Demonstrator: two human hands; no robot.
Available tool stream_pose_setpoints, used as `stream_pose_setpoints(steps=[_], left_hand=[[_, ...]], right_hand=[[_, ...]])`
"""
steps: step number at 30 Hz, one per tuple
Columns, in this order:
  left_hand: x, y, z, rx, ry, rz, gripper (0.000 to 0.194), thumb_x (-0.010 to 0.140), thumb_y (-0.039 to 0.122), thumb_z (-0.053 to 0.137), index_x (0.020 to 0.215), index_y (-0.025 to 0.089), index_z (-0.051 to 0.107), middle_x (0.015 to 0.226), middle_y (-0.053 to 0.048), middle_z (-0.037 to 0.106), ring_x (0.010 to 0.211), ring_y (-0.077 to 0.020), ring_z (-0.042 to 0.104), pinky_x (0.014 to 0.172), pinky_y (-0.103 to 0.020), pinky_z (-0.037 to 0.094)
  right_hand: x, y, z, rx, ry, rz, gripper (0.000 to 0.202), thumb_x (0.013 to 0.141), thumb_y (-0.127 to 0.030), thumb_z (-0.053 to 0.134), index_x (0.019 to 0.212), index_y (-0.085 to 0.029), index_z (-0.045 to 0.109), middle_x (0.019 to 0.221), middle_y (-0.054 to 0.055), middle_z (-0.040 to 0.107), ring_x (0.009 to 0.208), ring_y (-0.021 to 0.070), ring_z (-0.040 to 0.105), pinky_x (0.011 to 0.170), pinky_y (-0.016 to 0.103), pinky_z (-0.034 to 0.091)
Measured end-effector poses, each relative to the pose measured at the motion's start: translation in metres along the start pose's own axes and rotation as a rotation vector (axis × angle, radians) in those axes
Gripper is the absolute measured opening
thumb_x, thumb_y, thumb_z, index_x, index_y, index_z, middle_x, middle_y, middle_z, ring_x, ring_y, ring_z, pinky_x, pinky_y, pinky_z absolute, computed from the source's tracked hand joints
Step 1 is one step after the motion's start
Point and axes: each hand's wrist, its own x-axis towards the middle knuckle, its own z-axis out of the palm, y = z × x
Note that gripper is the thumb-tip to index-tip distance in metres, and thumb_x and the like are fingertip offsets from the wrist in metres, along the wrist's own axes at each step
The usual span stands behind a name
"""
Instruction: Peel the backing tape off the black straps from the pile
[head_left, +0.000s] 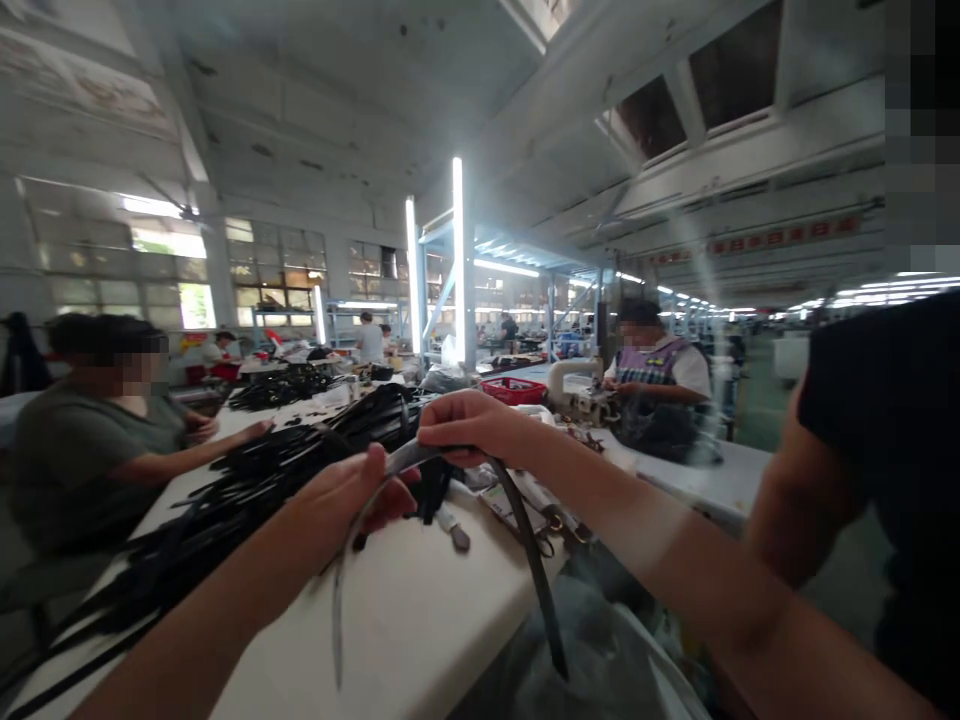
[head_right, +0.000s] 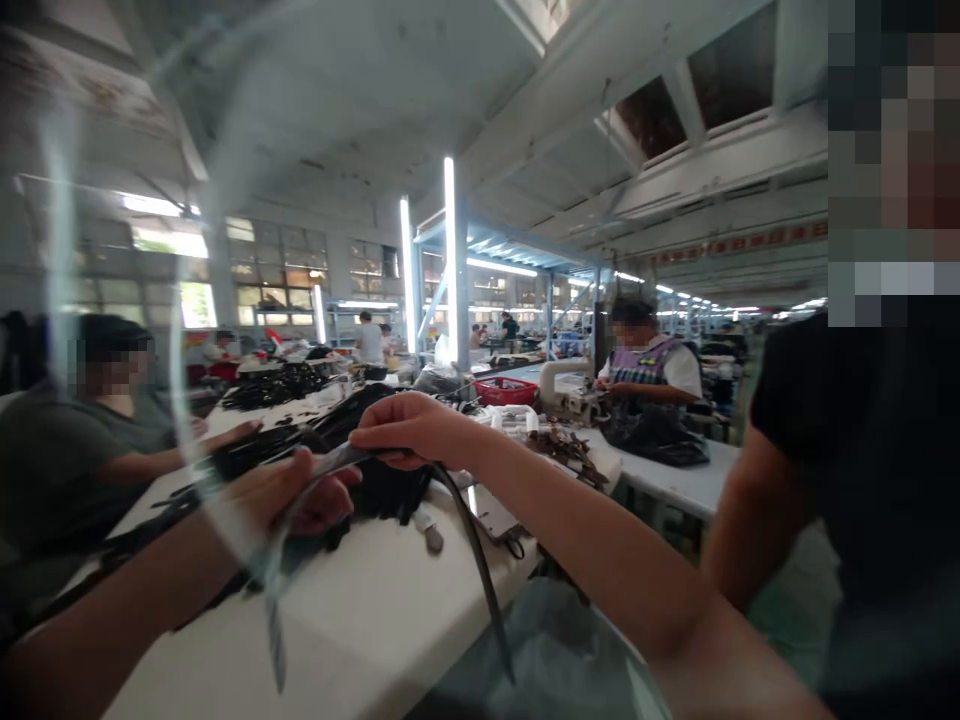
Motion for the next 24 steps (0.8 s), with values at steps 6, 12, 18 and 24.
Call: stream_pose_setpoints(steps=[6,12,18,24], left_hand=[[0.008,-0.022,-0.021,0.037,-0.115,-0.316,0.061,0.070,0.077,0.063,0.059,0.019,0.050,0.043,0.008,0.036,0.041,-0.0071,0.021,0.042,-0.023,0.012],[0.047,-0.047,-0.001,0.244,-0.248,-0.385,0.067,0.067,0.088,0.050,0.062,0.021,0.051,0.043,0.008,0.035,0.039,-0.0099,0.022,0.042,-0.027,0.013],[0.067,-0.100,-0.007,0.675,-0.172,-0.102,0.053,0.092,0.063,0.037,0.064,0.021,0.053,0.064,-0.001,0.055,0.067,-0.0203,0.053,0.065,-0.031,0.036],[0.057,-0.153,-0.004,0.972,-0.292,-0.144,0.043,0.094,0.048,0.032,0.070,0.022,0.056,0.080,-0.008,0.067,0.082,-0.0269,0.063,0.074,-0.036,0.039]], right_hand=[[-0.008,0.048,-0.030,-0.044,-0.223,0.229,0.056,0.084,-0.065,0.062,0.086,-0.009,0.062,0.054,-0.004,0.053,0.040,0.0049,0.042,0.037,0.017,0.029],[-0.002,0.094,-0.051,0.024,-0.263,0.336,0.053,0.079,-0.062,0.070,0.078,-0.010,0.062,0.043,-0.009,0.041,0.036,0.0030,0.028,0.033,0.016,0.018],[-0.015,0.105,-0.083,-0.183,-0.229,0.428,0.043,0.091,-0.053,0.058,0.095,-0.011,0.065,0.060,-0.004,0.054,0.045,0.0051,0.045,0.042,0.016,0.038],[-0.003,0.162,-0.083,-0.464,-0.162,0.534,0.020,0.091,-0.028,0.061,0.081,-0.012,0.068,0.052,-0.006,0.053,0.042,0.0039,0.043,0.041,0.014,0.033]])
